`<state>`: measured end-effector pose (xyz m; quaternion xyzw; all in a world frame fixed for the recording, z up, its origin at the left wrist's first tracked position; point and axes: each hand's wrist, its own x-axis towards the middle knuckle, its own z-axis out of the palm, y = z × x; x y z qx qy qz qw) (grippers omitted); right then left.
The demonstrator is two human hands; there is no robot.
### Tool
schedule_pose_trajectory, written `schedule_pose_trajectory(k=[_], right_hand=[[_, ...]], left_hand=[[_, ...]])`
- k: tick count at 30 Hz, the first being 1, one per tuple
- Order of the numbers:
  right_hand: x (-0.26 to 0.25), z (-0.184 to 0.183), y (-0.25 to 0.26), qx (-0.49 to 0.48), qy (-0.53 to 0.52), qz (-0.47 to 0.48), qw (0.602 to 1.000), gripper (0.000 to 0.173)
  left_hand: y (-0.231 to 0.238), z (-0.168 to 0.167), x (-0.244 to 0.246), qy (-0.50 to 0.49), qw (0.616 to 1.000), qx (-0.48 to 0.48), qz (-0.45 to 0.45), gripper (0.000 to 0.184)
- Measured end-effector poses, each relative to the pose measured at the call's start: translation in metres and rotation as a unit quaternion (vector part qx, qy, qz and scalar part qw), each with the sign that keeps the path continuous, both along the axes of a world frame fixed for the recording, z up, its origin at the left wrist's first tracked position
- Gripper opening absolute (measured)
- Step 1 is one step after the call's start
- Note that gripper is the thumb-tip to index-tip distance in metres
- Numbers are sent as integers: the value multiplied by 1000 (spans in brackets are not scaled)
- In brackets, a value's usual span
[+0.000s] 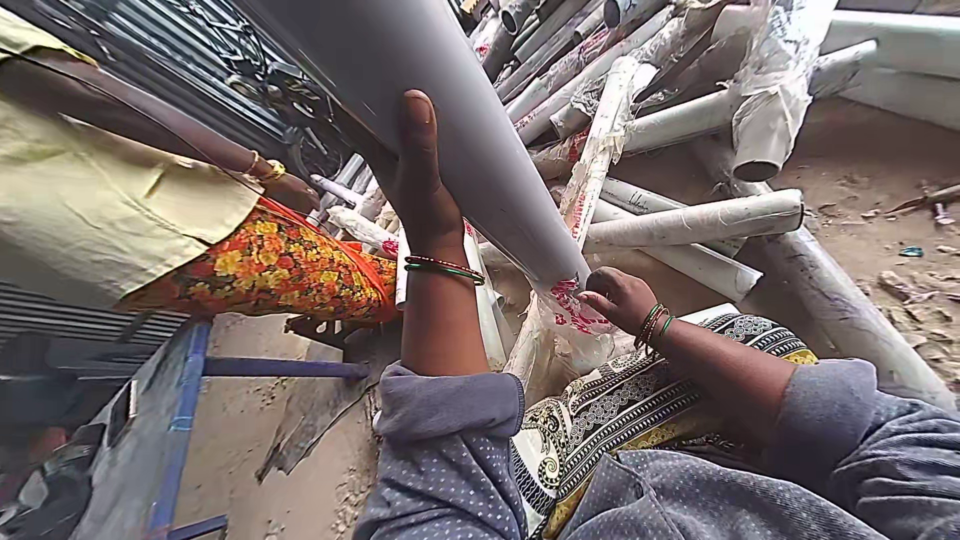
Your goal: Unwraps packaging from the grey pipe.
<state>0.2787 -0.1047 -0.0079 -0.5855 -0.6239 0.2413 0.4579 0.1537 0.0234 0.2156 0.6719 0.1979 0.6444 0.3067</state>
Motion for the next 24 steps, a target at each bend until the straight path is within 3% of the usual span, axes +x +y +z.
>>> schedule_pose_trajectory(k=[5, 10, 20, 24], right_hand=[[-7, -2, 14, 115, -40, -72, 990, 31], [-13, -2, 20, 203, -85, -101, 970, 12], [-30, -5, 5, 181, -64, -32, 981, 16], [-18, -9, -1, 109, 16, -21, 994, 25]], left_hand=[[-1, 0, 3, -17, 1000, 9, -18, 88], [-3, 1, 6, -14, 1000, 7, -10, 85], [-6, 2, 8, -18, 1000, 13, -1, 83], [-5, 2, 4, -11, 1000, 9, 2, 80]])
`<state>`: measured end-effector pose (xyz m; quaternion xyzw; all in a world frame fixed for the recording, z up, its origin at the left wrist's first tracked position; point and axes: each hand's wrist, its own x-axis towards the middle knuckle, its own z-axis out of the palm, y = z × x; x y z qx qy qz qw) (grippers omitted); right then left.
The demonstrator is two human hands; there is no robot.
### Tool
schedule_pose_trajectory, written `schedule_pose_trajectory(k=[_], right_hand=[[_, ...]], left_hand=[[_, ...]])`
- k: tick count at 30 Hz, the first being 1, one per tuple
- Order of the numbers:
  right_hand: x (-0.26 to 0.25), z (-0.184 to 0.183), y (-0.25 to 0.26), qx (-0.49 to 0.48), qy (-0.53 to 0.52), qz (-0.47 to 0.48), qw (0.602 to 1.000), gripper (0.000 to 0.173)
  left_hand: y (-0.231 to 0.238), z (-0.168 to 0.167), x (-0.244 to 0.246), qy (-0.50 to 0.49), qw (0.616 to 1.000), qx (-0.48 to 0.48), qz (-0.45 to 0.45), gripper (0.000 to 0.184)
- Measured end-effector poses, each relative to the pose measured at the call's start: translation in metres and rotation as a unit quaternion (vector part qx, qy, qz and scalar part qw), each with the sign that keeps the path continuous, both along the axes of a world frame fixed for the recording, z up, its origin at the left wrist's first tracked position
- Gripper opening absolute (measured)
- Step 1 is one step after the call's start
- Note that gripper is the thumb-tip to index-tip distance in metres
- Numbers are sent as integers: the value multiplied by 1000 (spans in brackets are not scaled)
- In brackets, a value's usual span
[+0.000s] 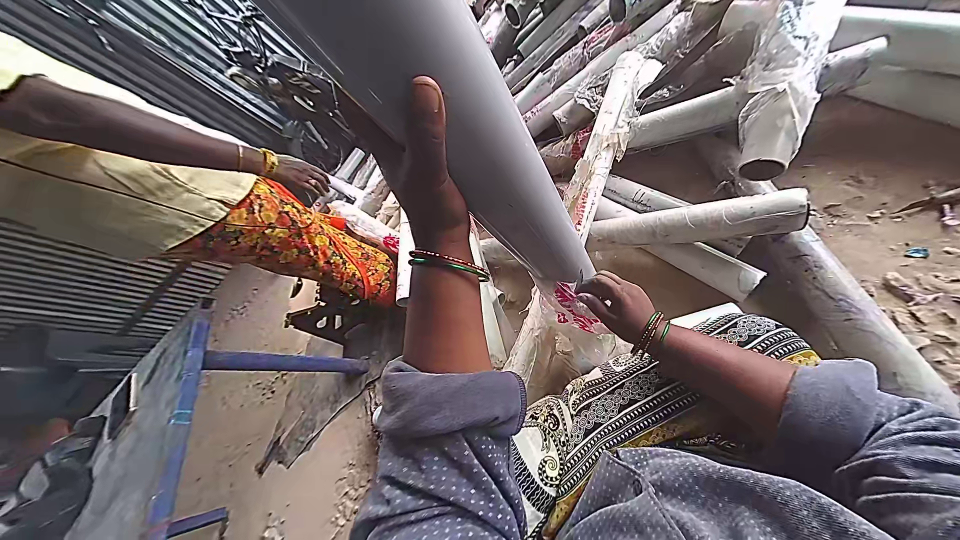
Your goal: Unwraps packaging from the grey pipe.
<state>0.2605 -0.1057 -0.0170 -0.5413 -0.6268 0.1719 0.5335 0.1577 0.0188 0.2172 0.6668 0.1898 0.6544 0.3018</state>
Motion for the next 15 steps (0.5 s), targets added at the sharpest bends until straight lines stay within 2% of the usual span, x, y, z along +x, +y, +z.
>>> schedule_pose_trajectory(k=[3, 7, 9, 12, 15], right_hand=[[16, 3, 3, -111, 82, -13, 990, 30], [19, 19, 8, -240, 112, 21, 964, 29], [8, 23, 9, -289, 204, 42, 934, 30], [-3, 38, 12, -347, 375, 58, 857, 39], [-4, 49, 15, -379, 405, 57, 830, 35]], left_hand=[[4, -2, -4, 3, 1000, -3, -12, 82], [2, -1, -1, 5, 1000, -6, -9, 86], [3, 0, 1, -1, 1000, -8, -16, 86], [2, 1, 5, -4, 1000, -14, -14, 82], [5, 0, 5, -3, 1000, -11, -18, 81]])
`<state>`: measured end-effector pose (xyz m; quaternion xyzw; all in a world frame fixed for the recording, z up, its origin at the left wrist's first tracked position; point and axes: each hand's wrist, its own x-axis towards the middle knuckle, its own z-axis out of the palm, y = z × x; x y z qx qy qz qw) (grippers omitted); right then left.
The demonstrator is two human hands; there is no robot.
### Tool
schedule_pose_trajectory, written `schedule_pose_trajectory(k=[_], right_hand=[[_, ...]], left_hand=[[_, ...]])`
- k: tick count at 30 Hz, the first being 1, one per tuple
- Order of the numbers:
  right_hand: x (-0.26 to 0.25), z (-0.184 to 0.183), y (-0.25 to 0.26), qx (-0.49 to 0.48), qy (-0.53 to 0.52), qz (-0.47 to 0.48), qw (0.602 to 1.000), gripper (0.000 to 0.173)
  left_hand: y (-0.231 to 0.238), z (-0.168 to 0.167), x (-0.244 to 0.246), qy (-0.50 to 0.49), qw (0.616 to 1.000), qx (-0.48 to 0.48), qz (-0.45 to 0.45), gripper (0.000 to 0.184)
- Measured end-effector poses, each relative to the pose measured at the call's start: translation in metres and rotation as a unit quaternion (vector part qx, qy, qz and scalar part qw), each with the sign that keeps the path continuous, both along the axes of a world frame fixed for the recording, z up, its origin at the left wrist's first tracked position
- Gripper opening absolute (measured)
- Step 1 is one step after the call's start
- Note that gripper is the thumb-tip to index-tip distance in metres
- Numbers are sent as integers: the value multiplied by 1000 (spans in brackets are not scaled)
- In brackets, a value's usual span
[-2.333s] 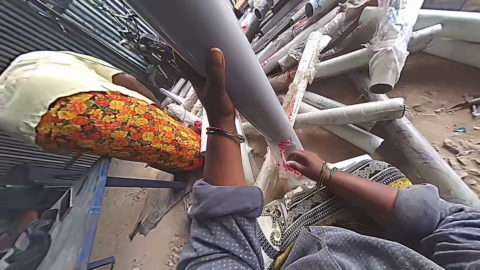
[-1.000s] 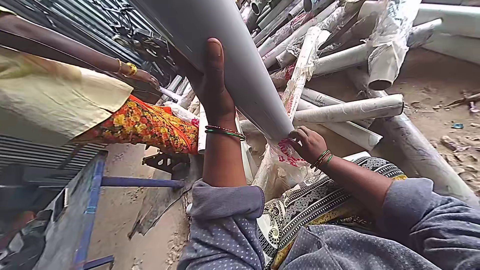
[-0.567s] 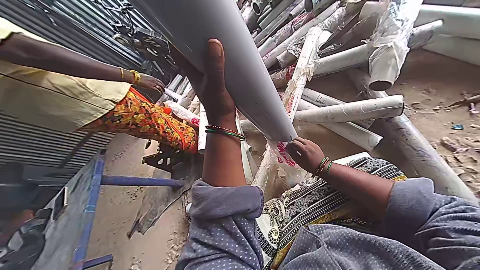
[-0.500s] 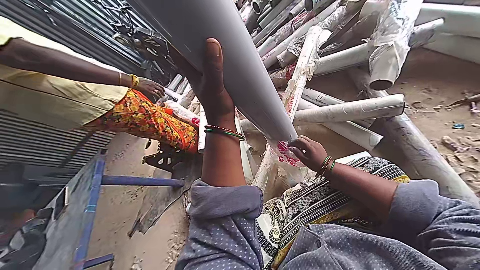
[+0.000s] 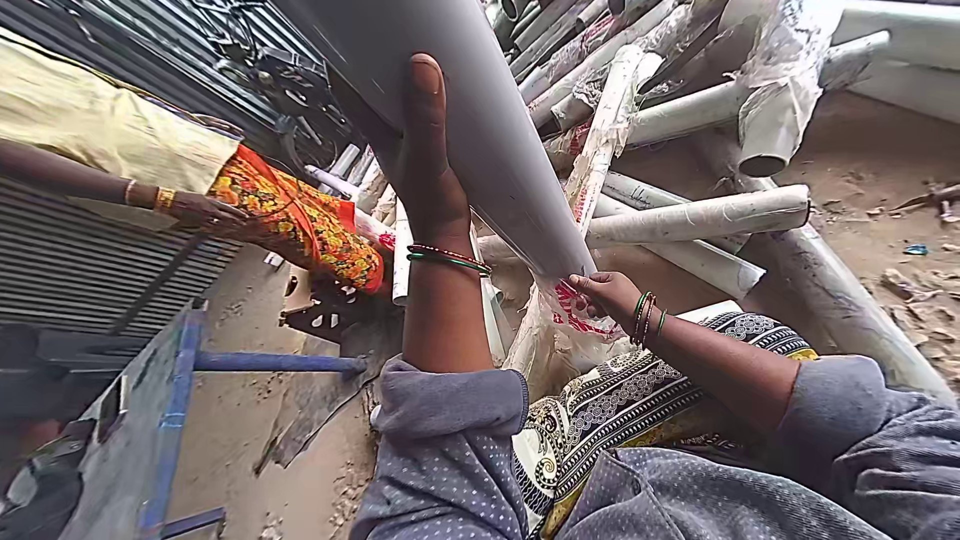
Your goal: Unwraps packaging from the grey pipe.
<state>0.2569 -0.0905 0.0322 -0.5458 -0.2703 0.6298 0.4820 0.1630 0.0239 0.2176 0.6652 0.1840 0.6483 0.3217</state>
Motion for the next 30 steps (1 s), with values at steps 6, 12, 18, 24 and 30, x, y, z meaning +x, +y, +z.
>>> schedule_pose_trajectory(k=[6, 12, 18, 24, 30], right_hand=[[-6, -10, -1, 79, 53, -17, 995, 25], [-39, -15, -24, 115, 81, -14, 990, 25], [-17, -30, -21, 140, 46, -31, 989, 38], [6, -28, 1, 80, -7, -84, 993, 26], [4, -20, 6, 63, -80, -70, 992, 20]], left_hand=[[8, -1, 1, -9, 1000, 22, -15, 79], [9, -1, 4, -2, 999, 35, -13, 83], [6, -1, 0, 8, 1000, 19, 2, 75], [4, 0, 0, 12, 1000, 19, 5, 79], [2, 2, 7, -3, 1000, 13, 8, 69]])
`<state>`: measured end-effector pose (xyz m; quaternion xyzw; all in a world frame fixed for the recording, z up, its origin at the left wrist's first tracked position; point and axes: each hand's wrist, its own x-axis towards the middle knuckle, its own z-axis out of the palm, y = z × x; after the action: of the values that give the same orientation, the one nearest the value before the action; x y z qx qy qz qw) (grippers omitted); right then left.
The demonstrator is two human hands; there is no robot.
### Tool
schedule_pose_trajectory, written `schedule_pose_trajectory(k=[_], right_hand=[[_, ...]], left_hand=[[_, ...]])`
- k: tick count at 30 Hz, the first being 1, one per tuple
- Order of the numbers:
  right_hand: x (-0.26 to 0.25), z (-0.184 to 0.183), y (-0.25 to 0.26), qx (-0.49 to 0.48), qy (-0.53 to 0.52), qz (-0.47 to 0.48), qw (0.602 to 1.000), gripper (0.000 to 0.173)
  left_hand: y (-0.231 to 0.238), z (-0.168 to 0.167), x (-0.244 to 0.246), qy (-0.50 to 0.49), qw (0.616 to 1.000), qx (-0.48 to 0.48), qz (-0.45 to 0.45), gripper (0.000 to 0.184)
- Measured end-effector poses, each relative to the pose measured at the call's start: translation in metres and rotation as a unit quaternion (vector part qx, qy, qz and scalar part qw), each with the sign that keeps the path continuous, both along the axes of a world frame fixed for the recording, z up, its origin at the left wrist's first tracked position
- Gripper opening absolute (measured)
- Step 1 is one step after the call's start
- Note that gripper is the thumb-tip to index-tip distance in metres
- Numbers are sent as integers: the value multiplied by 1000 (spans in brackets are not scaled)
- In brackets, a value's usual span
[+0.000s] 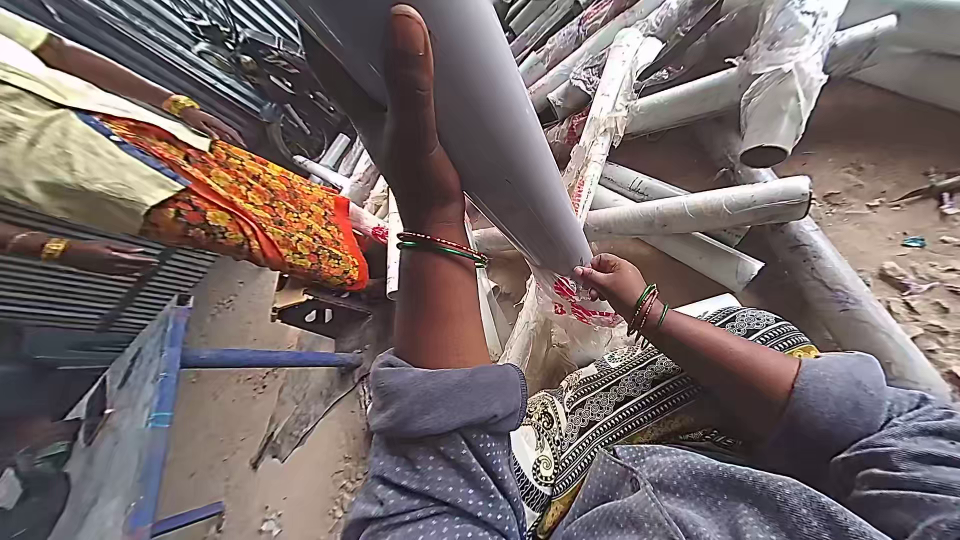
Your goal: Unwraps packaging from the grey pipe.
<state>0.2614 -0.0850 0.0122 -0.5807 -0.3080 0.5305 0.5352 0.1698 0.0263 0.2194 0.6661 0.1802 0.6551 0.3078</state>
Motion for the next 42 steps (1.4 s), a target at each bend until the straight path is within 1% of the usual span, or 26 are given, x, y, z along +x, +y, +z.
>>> schedule_pose_trajectory(k=[4, 7, 12, 16, 19, 20, 22, 25, 28, 29, 32, 36, 42], right_hand=[[0, -2, -1, 7, 8, 12, 1000, 14], [2, 0, -5, 14, 19, 29, 999, 9], [1, 2, -9, 37, -34, -1, 999, 13], [1, 2, -4, 17, -52, -14, 998, 17], [0, 7, -2, -8, -67, -17, 998, 20], [-1, 8, -1, -11, -69, -17, 997, 19], [-1, 9, -1, -14, -64, -20, 998, 17], [-2, 14, -1, -29, -46, -24, 998, 15], [-3, 15, -1, -38, -36, -33, 998, 14], [-4, 16, -1, -39, -33, -35, 998, 14], [-5, 16, -3, -43, -23, -40, 998, 14], [-7, 20, -7, -52, -23, -51, 997, 18], [-10, 29, -12, -64, 6, -76, 995, 13]], left_hand=[[2, 0, 0, 3, 1000, -5, -6, 67], [2, 0, -1, 2, 1000, -6, -13, 70], [4, 0, -2, 5, 1000, -6, -15, 74], [3, 0, 2, -3, 1000, -6, -11, 72], [9, -1, 0, 6, 1000, -26, -15, 82], [11, -1, 0, -2, 1000, -22, -14, 83], [12, -1, 2, -10, 1000, -11, -13, 85], [5, 3, 5, -15, 1000, -8, -5, 76], [7, 0, 3, -17, 999, -31, -8, 85], [9, 0, 2, -10, 999, -32, -7, 90], [8, 0, 2, -13, 999, -31, -6, 97], [-6, 3, 4, -17, 999, -41, -2, 92], [-20, 4, 7, -7, 998, -67, -13, 97]])
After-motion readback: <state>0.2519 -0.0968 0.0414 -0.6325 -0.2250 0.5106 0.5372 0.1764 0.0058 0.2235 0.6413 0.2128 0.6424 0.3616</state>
